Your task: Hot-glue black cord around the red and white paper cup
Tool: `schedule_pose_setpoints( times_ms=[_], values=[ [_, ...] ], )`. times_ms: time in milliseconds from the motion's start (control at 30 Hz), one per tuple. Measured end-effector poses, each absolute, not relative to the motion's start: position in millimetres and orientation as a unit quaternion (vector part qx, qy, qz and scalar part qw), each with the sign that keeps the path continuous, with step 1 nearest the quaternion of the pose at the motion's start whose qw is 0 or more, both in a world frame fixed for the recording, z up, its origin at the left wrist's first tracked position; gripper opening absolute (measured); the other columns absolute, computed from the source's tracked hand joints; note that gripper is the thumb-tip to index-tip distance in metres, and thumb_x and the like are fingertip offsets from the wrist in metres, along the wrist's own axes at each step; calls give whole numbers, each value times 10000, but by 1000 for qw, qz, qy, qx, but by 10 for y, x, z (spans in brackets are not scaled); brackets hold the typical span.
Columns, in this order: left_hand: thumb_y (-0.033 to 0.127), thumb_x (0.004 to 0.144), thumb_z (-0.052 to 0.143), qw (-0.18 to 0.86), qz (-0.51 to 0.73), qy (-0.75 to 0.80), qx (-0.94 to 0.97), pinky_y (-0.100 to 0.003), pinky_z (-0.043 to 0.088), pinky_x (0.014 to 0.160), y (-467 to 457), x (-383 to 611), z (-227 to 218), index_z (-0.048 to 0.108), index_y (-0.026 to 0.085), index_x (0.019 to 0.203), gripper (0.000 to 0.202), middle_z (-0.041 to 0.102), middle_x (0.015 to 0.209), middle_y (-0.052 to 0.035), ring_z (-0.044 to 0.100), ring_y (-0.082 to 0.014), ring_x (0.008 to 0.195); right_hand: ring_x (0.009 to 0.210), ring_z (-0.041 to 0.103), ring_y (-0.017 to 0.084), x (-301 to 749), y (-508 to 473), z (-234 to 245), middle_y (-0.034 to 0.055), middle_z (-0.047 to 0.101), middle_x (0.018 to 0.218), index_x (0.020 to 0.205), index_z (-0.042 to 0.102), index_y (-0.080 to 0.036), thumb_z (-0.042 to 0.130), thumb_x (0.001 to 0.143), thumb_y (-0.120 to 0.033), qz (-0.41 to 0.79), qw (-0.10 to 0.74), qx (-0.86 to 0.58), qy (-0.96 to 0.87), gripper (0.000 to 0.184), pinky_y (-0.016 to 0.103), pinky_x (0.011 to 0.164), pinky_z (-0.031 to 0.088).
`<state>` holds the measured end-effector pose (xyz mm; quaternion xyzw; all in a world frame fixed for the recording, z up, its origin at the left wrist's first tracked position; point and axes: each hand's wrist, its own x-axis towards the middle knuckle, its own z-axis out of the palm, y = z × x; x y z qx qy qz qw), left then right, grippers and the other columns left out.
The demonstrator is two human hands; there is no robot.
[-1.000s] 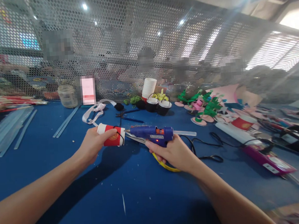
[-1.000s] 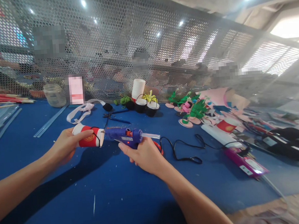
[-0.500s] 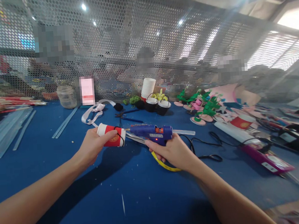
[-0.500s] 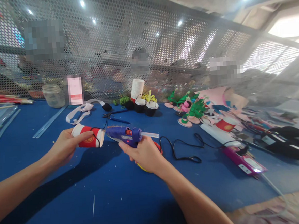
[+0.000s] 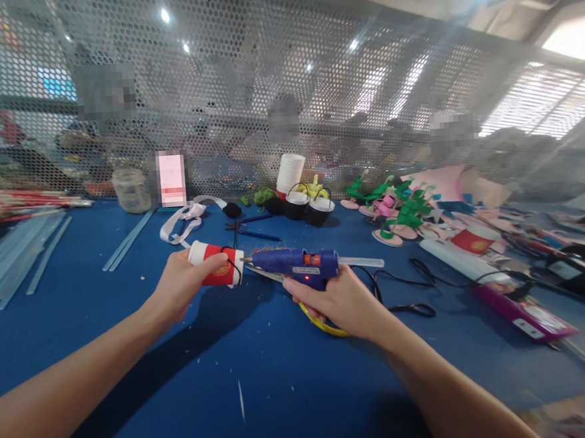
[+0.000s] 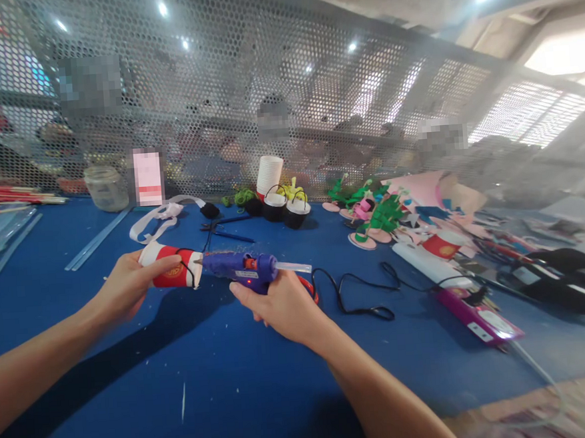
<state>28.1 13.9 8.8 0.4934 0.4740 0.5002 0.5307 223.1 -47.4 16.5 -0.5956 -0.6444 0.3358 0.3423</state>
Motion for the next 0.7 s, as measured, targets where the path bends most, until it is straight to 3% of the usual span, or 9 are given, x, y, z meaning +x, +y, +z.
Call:
schedule_pose_setpoints(
  times_ms=[433, 700],
  values=[
    [221, 511, 715, 568, 508, 458, 458, -238, 452, 528, 112, 295, 124, 630, 124, 613, 164, 650, 554, -18, 583, -132, 508, 313, 396, 56, 2228, -396, 132, -54, 420, 350, 534, 494, -147, 508, 726, -386, 405, 391, -550, -617, 307, 184, 336, 342],
    [194, 570, 674, 601, 501, 452, 429, -223, 448, 527, 98, 306, 160, 624, 134, 592, 81, 654, 563, -14, 583, -125, 515, 293, 360, 45, 2213, -412, 115, -61, 412, 336, 542, 492, -145, 514, 732, -376, 448, 406, -522, -602, 300, 172, 315, 311]
  ],
)
